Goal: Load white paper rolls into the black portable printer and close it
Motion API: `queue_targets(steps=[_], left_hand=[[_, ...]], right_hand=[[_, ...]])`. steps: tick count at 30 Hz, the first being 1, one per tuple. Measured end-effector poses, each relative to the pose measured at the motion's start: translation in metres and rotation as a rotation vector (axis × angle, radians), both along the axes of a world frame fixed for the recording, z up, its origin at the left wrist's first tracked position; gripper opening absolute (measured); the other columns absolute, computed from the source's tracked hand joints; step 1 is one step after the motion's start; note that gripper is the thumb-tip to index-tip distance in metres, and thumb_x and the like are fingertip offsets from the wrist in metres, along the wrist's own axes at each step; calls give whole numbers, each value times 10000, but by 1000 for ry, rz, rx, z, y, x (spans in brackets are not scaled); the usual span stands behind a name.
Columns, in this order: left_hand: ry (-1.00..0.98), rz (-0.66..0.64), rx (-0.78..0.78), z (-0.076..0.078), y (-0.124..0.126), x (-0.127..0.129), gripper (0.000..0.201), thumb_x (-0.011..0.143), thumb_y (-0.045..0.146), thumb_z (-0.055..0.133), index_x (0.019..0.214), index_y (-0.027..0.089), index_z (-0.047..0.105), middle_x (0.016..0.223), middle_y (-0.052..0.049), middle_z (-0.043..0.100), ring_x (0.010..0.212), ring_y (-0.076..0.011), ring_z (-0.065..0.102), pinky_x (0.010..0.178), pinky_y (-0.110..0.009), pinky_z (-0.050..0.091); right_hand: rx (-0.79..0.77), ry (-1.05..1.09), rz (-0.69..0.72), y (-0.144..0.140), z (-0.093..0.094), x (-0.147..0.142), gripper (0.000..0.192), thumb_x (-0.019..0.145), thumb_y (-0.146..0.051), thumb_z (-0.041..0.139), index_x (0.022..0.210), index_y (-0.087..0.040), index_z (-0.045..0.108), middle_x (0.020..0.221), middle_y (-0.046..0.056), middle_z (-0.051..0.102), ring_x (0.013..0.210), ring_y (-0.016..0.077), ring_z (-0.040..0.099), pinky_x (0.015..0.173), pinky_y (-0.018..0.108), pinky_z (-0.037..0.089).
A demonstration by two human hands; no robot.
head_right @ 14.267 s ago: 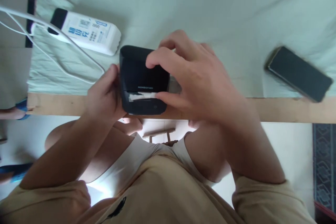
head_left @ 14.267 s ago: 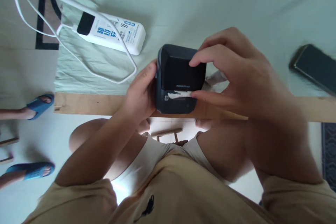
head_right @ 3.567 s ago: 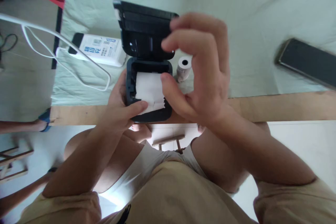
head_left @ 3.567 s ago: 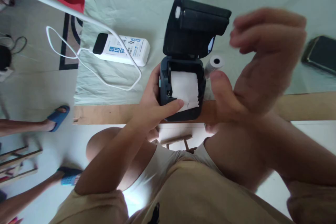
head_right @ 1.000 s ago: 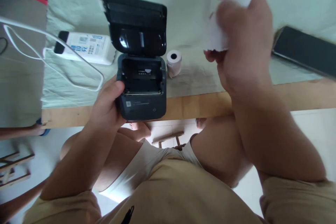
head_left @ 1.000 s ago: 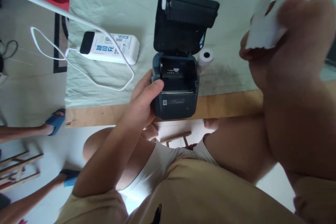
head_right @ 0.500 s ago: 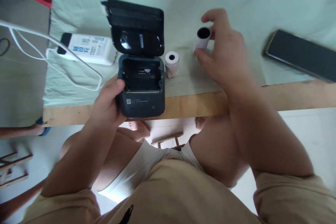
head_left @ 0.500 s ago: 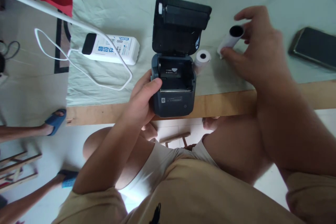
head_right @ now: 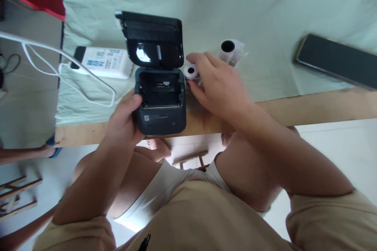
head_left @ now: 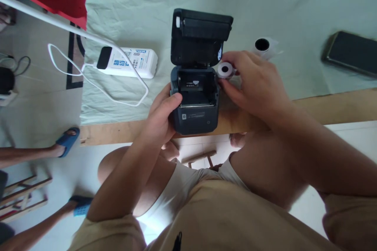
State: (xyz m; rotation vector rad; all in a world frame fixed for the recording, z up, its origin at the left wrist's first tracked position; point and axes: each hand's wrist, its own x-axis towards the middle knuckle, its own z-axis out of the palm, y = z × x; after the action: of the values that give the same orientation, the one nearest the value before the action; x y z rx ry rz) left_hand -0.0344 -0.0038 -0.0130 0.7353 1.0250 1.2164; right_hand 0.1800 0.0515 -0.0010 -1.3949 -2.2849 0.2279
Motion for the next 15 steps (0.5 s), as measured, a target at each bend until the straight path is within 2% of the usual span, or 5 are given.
queue_targets(steps=[5, 10, 15], left_hand=[[-25, -24, -16, -1, 1, -1, 267, 846, 445, 759, 940, 202, 705, 858, -56, 777, 1038, -306, 779, 871, -368, 659], [-43, -26, -9, -3, 2, -2, 247, 854, 418, 757, 945, 191, 719, 862, -51, 781, 1019, -301, 786, 855, -359, 664], [-73, -24, -6, -4, 4, 0, 235, 832, 402, 764, 920, 187, 728, 827, -37, 770, 1018, -303, 786, 814, -360, 673]], right_hand=[[-70, -44, 17, -1, -3, -1, 394, 900, -164, 506, 1282, -220, 586, 1199, 113, 707, 1008, 281, 692, 852, 414, 528], [-131, 10, 60, -3, -4, -4, 434, 867, -152, 574, 1290, -233, 520, 1270, 108, 662, 1074, 279, 669, 869, 387, 524], [-120, 28, -2, 0, -10, -4, 358, 889, -143, 586, 1228, -251, 541, 1205, 89, 637, 1038, 245, 658, 953, 387, 507]])
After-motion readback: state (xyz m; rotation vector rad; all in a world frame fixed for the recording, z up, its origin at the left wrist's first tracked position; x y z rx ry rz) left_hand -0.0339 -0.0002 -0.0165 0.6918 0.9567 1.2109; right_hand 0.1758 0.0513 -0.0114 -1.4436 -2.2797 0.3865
